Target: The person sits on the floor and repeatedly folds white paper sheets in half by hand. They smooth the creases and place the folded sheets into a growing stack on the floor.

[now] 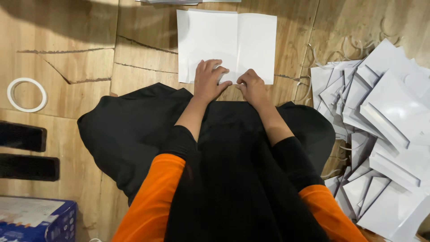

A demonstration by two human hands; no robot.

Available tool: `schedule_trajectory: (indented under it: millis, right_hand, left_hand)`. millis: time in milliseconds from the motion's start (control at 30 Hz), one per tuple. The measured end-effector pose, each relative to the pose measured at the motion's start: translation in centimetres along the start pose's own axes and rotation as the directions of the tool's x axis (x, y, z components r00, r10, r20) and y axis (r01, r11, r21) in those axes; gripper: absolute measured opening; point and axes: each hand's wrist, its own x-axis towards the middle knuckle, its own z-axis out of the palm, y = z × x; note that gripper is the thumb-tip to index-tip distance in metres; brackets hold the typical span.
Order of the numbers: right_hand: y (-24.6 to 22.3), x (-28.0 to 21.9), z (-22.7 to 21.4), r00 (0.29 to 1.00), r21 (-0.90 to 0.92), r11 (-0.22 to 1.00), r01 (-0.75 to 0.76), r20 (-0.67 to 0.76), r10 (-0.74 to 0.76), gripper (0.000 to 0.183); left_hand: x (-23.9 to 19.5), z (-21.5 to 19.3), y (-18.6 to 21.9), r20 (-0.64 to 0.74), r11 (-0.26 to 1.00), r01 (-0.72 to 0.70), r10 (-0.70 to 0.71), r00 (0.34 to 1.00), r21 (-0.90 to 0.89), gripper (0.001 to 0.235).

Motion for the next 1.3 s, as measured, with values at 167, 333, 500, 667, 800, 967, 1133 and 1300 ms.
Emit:
schedule_trajectory:
  millis: [167, 333, 500, 667, 800, 967, 1133, 1300]
  right_hand:
    - [1.3, 0.3, 0.8, 0.999, -0.002, 1.000, 0.017, 0.043, -0.017, 0.012]
    - [2.2, 1.0, 0.9, 0.984, -0.121, 0.989, 0.088, 0.165, -0.068, 0.011]
    - [0.9, 0.8, -0.6, 0.963, -0.209, 0.972, 0.107, 0.266, -0.049, 0.012]
    - [-0.1, -0.7, -3.4, 0.955, 0.120, 0.964, -0.236, 0.214, 0.207, 0.027]
    - [0.9, -0.2, -1.7, 0.989, 0.018, 0.997, -0.077, 0.127, 0.074, 0.023]
    - [2.1, -0.5, -3.4, 0.839, -0.050, 0.850, -0.524, 0.139, 0.526, 0.012]
    - [13.7, -5.8, -11.6, 0.845, 0.416, 0.907, -0.067, -0.460, 0.273, 0.012]
    - [15.6, -14.6, -21.1, -0.200, 0.739, 0.649, 0.181, -0.619, 0.760, 0.025]
  left_hand:
    - [0.3, -0.4, 0.1, 0.017, 1.000, 0.022, -0.022, 1.000, -0.002, 0.041]
    - [0.4, -0.7, 0.5, 0.058, 0.999, 0.051, -0.050, 0.997, -0.002, 0.039]
    - [0.5, -0.8, 0.5, 0.049, 0.999, 0.044, -0.043, 0.998, -0.011, 0.038]
    - [0.3, -0.4, 0.2, 0.049, 0.999, 0.021, -0.019, 0.999, -0.039, 0.037]
    - [-0.1, -0.5, -0.3, 0.005, 0.989, -0.138, 0.138, 0.990, -0.044, 0.026]
    - [-0.4, 0.7, -0.6, 0.001, 0.987, -0.160, 0.160, 0.987, -0.020, 0.019]
    - [0.8, -5.5, 2.7, -0.152, 0.975, -0.195, 0.179, 0.972, -0.103, 0.021]
    - [0.2, -16.6, 9.5, -0.222, 0.937, -0.188, 0.125, 0.967, -0.293, 0.017]
